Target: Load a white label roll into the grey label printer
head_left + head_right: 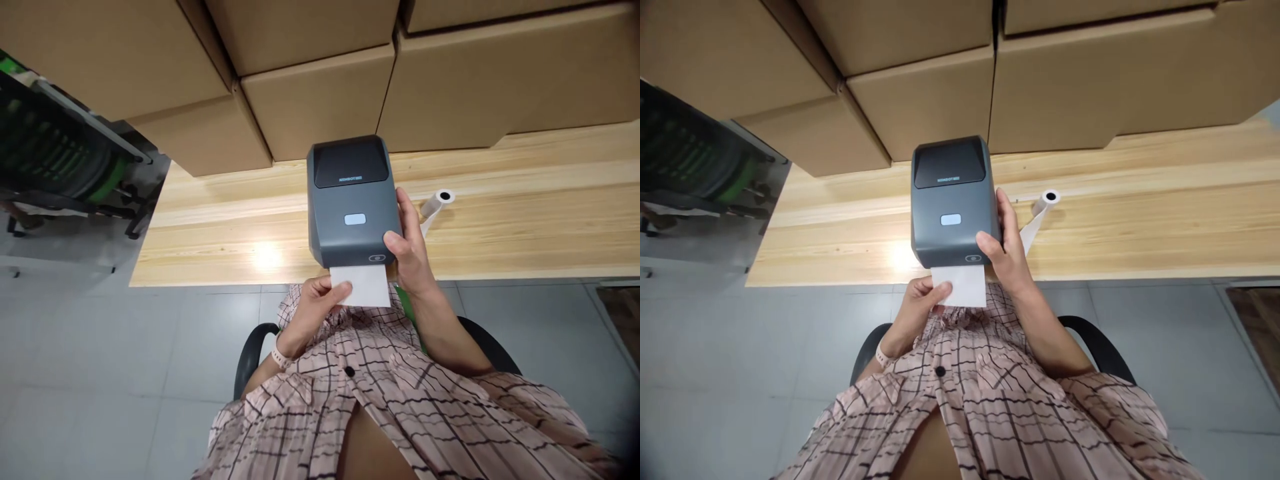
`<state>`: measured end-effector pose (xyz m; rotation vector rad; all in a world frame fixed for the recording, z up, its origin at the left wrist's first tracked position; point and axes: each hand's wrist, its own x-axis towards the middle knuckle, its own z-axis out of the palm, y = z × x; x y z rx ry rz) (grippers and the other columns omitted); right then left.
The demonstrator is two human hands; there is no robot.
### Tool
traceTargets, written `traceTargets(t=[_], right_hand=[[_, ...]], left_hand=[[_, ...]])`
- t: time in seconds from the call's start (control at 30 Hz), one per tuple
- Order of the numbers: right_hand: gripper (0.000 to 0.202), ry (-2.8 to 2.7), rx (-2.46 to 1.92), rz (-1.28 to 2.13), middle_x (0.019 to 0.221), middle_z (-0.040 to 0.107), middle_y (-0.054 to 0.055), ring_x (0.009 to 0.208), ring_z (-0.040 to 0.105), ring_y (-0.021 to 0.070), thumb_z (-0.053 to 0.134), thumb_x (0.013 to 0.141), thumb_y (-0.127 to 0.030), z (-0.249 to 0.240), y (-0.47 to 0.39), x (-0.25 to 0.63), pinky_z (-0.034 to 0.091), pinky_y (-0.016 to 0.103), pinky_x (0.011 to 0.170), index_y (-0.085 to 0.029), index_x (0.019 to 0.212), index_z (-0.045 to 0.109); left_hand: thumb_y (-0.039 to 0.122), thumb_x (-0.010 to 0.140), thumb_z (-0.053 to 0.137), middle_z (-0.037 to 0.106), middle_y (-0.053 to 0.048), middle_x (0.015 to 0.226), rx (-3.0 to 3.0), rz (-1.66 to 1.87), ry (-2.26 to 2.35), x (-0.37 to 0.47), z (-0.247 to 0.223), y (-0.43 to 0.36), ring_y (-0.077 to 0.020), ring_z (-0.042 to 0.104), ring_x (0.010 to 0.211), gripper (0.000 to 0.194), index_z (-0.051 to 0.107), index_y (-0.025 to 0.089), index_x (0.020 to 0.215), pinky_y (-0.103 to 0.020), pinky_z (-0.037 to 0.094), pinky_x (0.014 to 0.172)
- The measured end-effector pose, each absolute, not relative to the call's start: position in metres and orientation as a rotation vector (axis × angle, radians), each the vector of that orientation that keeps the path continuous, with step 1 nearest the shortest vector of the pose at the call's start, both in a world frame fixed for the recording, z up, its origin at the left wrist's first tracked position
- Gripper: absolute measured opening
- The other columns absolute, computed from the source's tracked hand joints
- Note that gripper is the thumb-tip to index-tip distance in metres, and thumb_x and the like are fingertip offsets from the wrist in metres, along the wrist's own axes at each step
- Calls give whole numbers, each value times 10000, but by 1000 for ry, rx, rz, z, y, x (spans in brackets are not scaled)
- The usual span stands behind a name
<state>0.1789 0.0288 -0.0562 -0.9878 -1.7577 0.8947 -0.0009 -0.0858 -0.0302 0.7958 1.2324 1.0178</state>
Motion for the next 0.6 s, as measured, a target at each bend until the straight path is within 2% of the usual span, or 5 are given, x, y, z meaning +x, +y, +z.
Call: traceTargets(t=[0.17,0.3,0.37,0.53,0.6], right_hand=[[696,-1761,-997,788,1777,276,147,1625,351,314,336,1100,-515,-44,25,179,431,581,1254,-287,1711,90],[404,-1916,-1030,368,1777,311,-26,1665,227,361,454,1094,-427,-18,22,185,282,669,1303,-403,1483,560],[335,-2030,-954,176,1765,330,-97,1669,202,371,462,1097,-417,-8,25,189,232,688,1307,-432,1367,661],[323,-2229,-930,45,1681,489,-82,1653,264,366,513,1071,-549,11,34,191,157,648,1339,-424,1300,703],[282,-2317,-920,54,1614,571,-90,1639,309,355,591,1031,-579,20,39,188,97,614,1365,-416,1213,731]], left_hand=[[667,798,812,570,30,493,802,952,1112,-5,-18,-79,-53,386,389,516,688,185,659,-209,276,387],[538,939,724,572,15,469,1141,1007,1223,-16,-17,-84,-69,460,423,547,630,178,538,-214,322,442],[450,1008,652,595,6,486,1344,1179,1262,-25,-18,-87,-81,519,455,545,635,173,539,-213,378,479],[294,1059,555,705,-7,674,1465,1671,1392,-50,-23,-78,-110,629,602,338,754,184,808,-217,493,568],[255,1044,577,755,-17,828,1516,1767,1460,-54,-23,-66,-131,688,764,217,778,208,978,-232,544,660]])
